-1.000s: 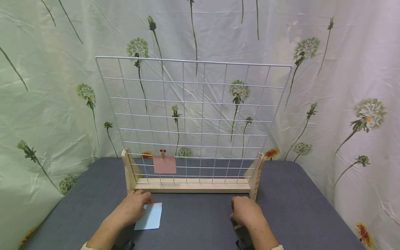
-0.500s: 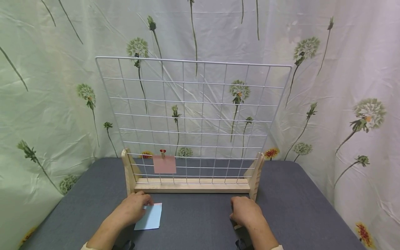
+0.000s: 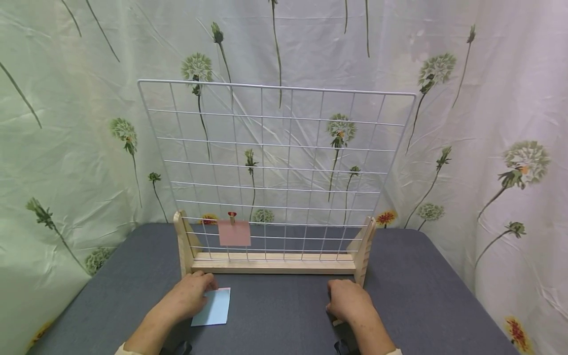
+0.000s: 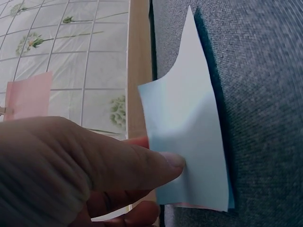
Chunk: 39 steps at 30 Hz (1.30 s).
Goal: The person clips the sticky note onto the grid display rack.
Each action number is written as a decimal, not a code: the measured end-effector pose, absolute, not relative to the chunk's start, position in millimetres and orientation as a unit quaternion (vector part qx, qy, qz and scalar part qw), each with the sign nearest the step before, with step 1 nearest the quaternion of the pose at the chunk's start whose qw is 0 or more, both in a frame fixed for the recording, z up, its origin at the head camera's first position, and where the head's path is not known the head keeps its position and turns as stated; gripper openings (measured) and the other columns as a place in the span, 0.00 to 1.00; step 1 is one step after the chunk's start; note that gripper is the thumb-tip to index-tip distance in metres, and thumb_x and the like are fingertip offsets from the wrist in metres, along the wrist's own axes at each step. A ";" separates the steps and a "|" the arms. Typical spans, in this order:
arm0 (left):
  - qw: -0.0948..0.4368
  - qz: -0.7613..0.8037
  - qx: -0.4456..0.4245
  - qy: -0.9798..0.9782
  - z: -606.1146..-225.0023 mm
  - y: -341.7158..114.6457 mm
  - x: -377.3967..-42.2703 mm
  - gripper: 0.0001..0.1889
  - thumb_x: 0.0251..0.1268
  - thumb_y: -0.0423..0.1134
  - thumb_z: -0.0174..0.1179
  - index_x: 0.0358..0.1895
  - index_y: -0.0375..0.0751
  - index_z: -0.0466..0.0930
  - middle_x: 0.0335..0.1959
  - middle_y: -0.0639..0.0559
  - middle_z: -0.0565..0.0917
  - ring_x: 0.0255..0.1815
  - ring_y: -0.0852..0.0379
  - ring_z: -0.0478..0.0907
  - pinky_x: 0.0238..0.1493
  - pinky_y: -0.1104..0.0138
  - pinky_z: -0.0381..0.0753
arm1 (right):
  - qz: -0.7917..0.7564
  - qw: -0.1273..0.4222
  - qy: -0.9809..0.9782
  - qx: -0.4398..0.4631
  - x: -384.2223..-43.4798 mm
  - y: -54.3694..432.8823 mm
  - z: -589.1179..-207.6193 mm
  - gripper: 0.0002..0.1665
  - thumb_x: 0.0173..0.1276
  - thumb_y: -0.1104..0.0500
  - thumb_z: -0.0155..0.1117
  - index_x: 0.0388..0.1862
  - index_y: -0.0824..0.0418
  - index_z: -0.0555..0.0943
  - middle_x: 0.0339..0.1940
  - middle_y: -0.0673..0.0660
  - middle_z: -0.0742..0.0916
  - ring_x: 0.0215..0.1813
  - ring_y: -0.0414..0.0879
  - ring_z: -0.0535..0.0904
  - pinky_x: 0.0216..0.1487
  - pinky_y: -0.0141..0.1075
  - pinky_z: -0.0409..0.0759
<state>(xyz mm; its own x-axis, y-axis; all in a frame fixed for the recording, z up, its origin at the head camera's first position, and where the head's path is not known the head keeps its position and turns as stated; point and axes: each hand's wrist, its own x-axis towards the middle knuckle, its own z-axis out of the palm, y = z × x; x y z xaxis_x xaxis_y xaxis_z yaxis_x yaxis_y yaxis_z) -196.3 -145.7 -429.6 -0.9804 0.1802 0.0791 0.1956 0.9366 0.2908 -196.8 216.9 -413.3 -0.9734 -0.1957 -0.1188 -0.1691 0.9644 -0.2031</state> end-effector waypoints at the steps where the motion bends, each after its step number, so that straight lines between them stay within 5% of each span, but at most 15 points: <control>1: 0.028 -0.153 -0.096 -0.983 -429.5 -145.7 -196.3 0.15 0.52 0.22 0.64 0.36 0.47 0.82 0.36 0.51 0.80 0.38 0.50 0.74 0.42 0.51 0.75 | -0.096 0.070 0.989 -0.092 -196.6 217.0 -413.1 0.19 0.55 0.57 0.81 0.44 0.60 0.85 0.41 0.58 0.89 0.44 0.55 0.85 0.47 0.54 0.82; 8: 0.025 -0.158 -0.091 -0.983 -428.4 -144.5 -197.1 0.15 0.53 0.22 0.65 0.36 0.46 0.75 0.35 0.51 0.82 0.36 0.50 0.72 0.40 0.51 0.74 | -0.103 0.072 0.988 -0.089 -196.0 216.7 -412.3 0.18 0.55 0.58 0.81 0.44 0.60 0.85 0.41 0.57 0.89 0.43 0.53 0.85 0.46 0.53 0.82; 39: -0.020 -0.280 -0.166 -0.945 -416.5 -160.9 -195.9 0.12 0.52 0.21 0.61 0.31 0.43 0.77 0.26 0.54 0.75 0.29 0.58 0.69 0.31 0.65 0.68 | -0.155 0.053 0.981 -0.102 -195.7 217.2 -411.4 0.14 0.50 0.73 0.74 0.33 0.59 0.83 0.33 0.54 0.86 0.35 0.47 0.78 0.37 0.44 0.78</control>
<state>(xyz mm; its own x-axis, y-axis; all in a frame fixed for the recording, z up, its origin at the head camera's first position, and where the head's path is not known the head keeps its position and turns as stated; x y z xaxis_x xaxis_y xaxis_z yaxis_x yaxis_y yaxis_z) -195.9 -160.9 -416.5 -0.9443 0.3244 0.0556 0.3023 0.7880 0.5364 -195.7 217.2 -411.4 -0.9736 -0.2163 -0.0725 -0.1834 0.9312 -0.3151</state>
